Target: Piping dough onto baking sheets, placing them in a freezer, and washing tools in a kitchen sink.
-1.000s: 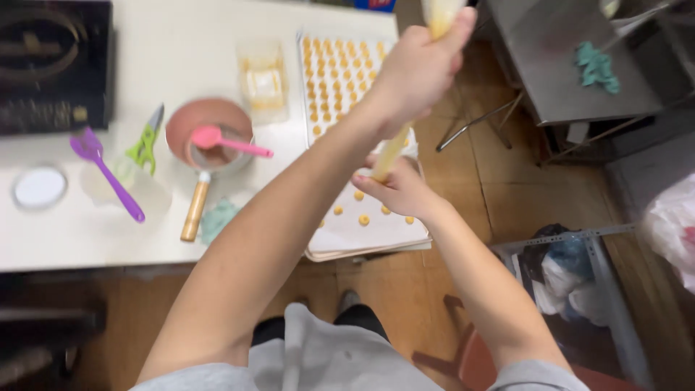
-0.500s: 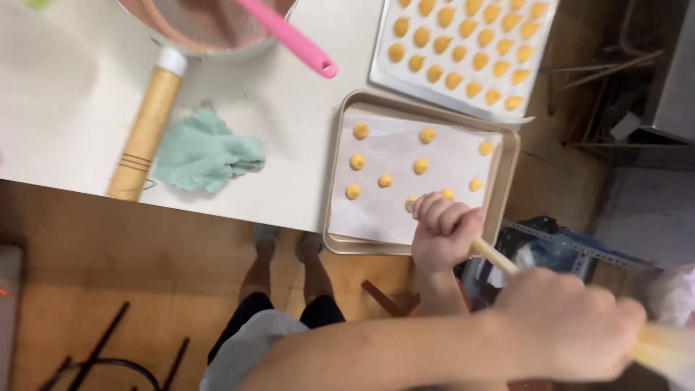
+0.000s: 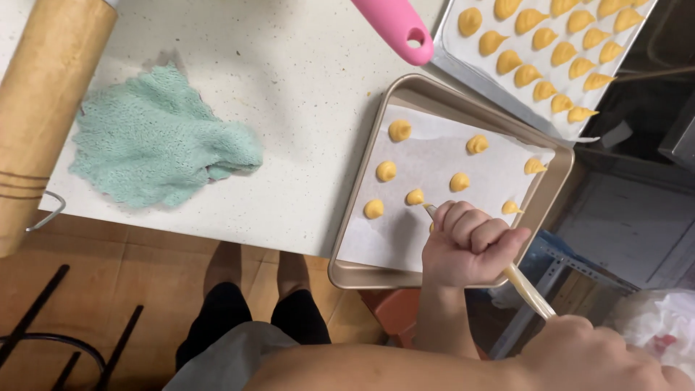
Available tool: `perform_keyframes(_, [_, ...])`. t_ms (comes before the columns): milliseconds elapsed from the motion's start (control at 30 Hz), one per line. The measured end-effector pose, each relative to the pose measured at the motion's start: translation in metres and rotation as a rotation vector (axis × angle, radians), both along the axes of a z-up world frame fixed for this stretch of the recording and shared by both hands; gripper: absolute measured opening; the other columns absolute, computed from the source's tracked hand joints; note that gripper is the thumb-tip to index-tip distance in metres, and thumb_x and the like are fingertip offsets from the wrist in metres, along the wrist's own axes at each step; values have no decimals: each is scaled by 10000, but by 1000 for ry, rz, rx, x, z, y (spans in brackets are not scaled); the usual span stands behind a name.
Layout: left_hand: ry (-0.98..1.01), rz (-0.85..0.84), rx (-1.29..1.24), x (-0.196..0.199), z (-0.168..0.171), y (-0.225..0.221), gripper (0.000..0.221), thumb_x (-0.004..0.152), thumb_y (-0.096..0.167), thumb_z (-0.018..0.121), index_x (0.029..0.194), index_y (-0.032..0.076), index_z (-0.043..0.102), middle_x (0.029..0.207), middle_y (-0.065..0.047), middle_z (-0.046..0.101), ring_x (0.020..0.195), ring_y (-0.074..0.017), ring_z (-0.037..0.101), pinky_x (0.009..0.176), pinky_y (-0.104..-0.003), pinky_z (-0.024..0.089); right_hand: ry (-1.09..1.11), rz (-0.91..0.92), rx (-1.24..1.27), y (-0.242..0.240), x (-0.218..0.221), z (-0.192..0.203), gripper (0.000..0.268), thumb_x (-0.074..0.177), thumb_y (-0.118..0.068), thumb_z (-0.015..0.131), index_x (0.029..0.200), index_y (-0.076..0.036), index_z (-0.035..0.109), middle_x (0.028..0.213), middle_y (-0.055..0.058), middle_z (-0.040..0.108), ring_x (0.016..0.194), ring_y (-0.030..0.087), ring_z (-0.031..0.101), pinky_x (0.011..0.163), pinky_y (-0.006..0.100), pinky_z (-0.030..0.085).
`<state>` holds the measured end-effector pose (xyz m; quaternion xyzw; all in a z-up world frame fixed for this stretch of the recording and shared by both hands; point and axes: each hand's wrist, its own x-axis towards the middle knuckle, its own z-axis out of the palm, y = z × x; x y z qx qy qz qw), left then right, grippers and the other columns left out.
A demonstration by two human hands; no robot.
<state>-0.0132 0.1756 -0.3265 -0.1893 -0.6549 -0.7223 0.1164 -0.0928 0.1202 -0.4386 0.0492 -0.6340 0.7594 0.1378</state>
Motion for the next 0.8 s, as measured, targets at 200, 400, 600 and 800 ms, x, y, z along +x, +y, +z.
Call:
perform_keyframes(200, [-14, 57, 56, -9, -2, 2, 423, 1157, 80, 562, 742, 87, 482, 478, -31, 407, 448, -161, 525, 418, -345, 363, -9, 13, 16, 6, -4, -8, 550, 1188, -401, 204, 694, -161, 233, 478, -5, 208, 440, 139, 153, 436, 285, 226])
perform_keyframes(400, [-25, 31, 44, -12, -2, -3, 458, 1144, 56, 539, 694, 70, 455, 452, -38, 392, 403, -146, 486, 410, -348, 356, -24, 34, 57, 1, -7, -5, 547, 1173, -404, 222, 682, -163, 228, 476, -5, 210, 434, 146, 162, 424, 304, 232])
perform_keyframes(600, [-22, 38, 64, -16, -9, 1, 286, 1100, 102, 573, 819, 52, 556, 489, -60, 452, 423, -174, 523, 414, -359, 379, -42, 55, 39, 1, -10, -11, 549, 1178, -396, 242, 680, -167, 231, 472, -12, 196, 445, 139, 138, 447, 299, 210])
perform_keyframes(800, [-22, 47, 57, -17, -11, 1, 239, 1124, 106, 571, 895, 38, 579, 506, -52, 482, 441, -181, 542, 422, -369, 393, -59, 14, 23, -2, -11, -11, 547, 1170, -408, 257, 679, -167, 237, 467, -13, 196, 440, 139, 122, 443, 308, 212])
